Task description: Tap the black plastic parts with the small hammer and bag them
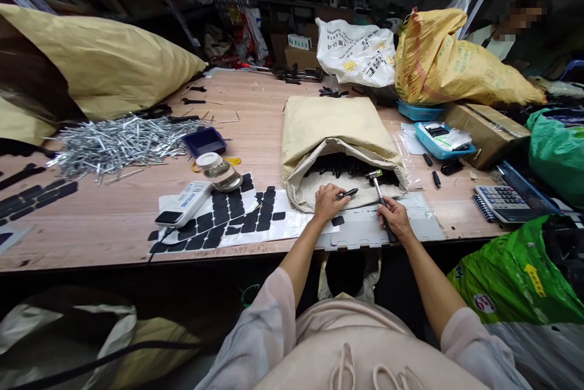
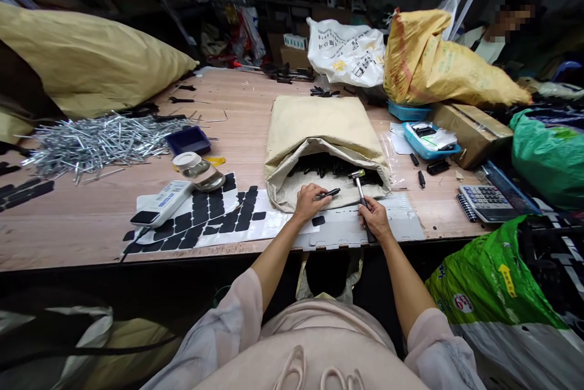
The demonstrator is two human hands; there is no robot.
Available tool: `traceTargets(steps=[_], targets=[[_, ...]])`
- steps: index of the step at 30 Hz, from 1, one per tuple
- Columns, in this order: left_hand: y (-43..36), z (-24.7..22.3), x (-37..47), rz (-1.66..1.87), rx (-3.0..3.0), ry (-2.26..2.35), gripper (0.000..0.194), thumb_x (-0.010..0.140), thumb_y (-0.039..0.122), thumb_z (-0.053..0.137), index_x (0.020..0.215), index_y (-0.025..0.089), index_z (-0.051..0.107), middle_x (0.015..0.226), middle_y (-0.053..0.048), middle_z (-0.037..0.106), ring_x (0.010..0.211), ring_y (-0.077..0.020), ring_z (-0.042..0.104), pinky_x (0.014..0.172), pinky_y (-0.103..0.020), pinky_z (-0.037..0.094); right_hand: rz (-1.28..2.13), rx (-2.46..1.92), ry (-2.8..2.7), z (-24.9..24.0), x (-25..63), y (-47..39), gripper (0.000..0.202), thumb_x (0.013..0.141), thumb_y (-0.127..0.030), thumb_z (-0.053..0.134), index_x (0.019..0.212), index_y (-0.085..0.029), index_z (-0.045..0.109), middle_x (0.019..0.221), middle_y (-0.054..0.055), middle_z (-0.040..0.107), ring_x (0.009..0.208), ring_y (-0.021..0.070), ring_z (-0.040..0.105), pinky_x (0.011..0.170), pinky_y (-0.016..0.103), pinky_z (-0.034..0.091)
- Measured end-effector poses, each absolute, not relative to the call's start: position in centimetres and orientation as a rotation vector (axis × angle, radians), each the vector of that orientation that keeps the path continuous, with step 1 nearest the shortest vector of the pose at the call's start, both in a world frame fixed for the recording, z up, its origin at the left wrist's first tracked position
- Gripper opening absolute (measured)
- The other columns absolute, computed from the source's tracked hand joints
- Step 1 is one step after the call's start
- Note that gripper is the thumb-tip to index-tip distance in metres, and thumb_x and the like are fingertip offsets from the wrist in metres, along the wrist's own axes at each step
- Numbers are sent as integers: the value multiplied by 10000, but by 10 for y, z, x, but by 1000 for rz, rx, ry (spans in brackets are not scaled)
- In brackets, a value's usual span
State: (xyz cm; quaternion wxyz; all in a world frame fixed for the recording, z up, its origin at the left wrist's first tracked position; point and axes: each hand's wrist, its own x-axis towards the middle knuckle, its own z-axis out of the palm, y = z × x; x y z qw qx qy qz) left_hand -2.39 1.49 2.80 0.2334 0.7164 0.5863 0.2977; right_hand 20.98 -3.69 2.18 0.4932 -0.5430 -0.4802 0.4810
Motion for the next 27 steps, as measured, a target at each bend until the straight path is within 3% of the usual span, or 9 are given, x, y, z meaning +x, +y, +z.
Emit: traceTargets(steps=[4,8,14,21,24,27], targets=[[-46,39,-29,1001,2158,1298,185,846,379,732,982,257,762,1110,-48,632,1095,-231,527,998,-390,410,1174,-1292,-1150,21,211,-37,546,766,-486,716,1189,-152,627,648,-54,604,413,94,497,361,225,379],[-117,25,-32,953,2327,1074,165,829,346,748,969,260,757,1164,-61,620,1117,-241,535,1008,-416,428,1184,-1289,-1134,18,211,-37,559,775,-480,710,1210,-141,618,645,-57,600,405,92,494,360,220,372],[-158,5,-30,846,2507,1066,407,751,306,807,1148,274,723,1328,-99,575,1257,-315,485,1082,-514,412,1178,-1297,-1195,15,211,-39,542,792,-466,696,1223,-146,624,653,-58,601,419,90,501,377,216,386],[-78,35,-17,1036,2176,1440,264,895,294,651,1147,238,710,1019,-71,688,995,-230,616,873,-383,510,1125,-1291,-1177,13,208,-41,579,784,-492,687,1240,-145,605,662,-60,602,417,89,491,381,226,398],[-11,45,-15,986,1837,1732,272,909,293,616,1156,211,695,1008,-75,686,901,-210,635,750,-330,511,1121,-1282,-1176,14,208,-41,560,785,-482,687,1224,-144,607,654,-61,599,413,91,489,384,233,399],[46,47,-11,899,1657,1966,244,905,308,609,1107,200,693,1046,-83,688,941,-213,638,799,-324,494,1122,-1268,-1155,15,208,-40,545,780,-465,694,1207,-138,606,649,-58,602,405,92,490,383,236,389]])
